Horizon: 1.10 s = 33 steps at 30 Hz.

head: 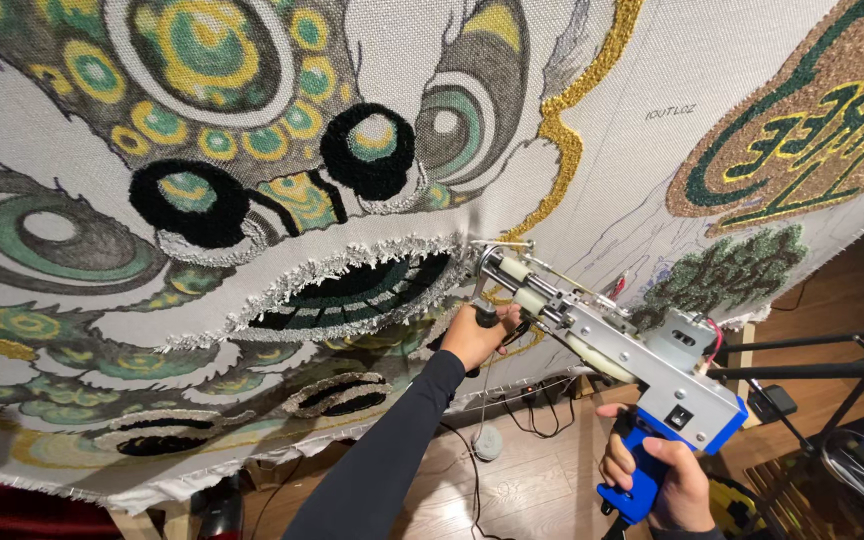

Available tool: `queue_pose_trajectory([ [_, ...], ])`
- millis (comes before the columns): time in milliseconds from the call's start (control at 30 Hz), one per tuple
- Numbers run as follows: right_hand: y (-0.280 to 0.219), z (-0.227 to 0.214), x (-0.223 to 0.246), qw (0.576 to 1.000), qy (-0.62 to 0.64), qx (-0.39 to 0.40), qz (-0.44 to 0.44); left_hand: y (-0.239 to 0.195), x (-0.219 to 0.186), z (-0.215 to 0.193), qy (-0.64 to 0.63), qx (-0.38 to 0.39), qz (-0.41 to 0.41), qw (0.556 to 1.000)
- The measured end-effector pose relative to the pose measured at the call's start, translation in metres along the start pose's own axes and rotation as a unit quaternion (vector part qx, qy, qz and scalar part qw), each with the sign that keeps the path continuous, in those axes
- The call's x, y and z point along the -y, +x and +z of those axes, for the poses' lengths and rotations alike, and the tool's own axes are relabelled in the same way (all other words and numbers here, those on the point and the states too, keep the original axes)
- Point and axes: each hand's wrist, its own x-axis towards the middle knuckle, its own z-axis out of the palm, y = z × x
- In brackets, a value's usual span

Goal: The person uses a handheld electric tufting gun to apply yarn into a stretched canvas, following a pre-drawn design of a stylized face. The operator guides the tool along the contours of the artwork, filling in specific sections with dark-colored yarn while maintaining a steady hand.

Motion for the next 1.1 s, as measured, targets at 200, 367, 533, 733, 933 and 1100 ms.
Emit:
queue_pose_trajectory([
  [200,0.002,-0.002,-0.004,1.000,-0.003,0.004,0.015,0.003,0.018,0.001,-0.011,-0.012,-0.005,1.000],
  [367,0.008,0.003,-0.008,1.000,-0.001,-0.003,0.015,0.004,0.017,-0.006,0.011,-0.010,-0.020,1.000],
  [533,0.016,0.014,-0.005,1.000,-0.003,-0.012,0.023,0.012,0.020,-0.013,0.009,-0.016,-0.027,0.999],
  [733,0.024,0.046,-0.003,0.995,-0.077,-0.060,-0.006,0.044,0.048,-0.024,-0.038,-0.015,-0.034,0.999],
  [933,0.035,0.063,-0.028,0.974,-0.180,-0.119,-0.064,0.056,0.043,-0.049,-0.018,0.000,-0.053,0.998],
  [1100,0.051,0.074,-0.049,0.907,-0.366,-0.118,-0.172,0.053,0.016,-0.082,0.044,0.009,-0.079,0.996],
])
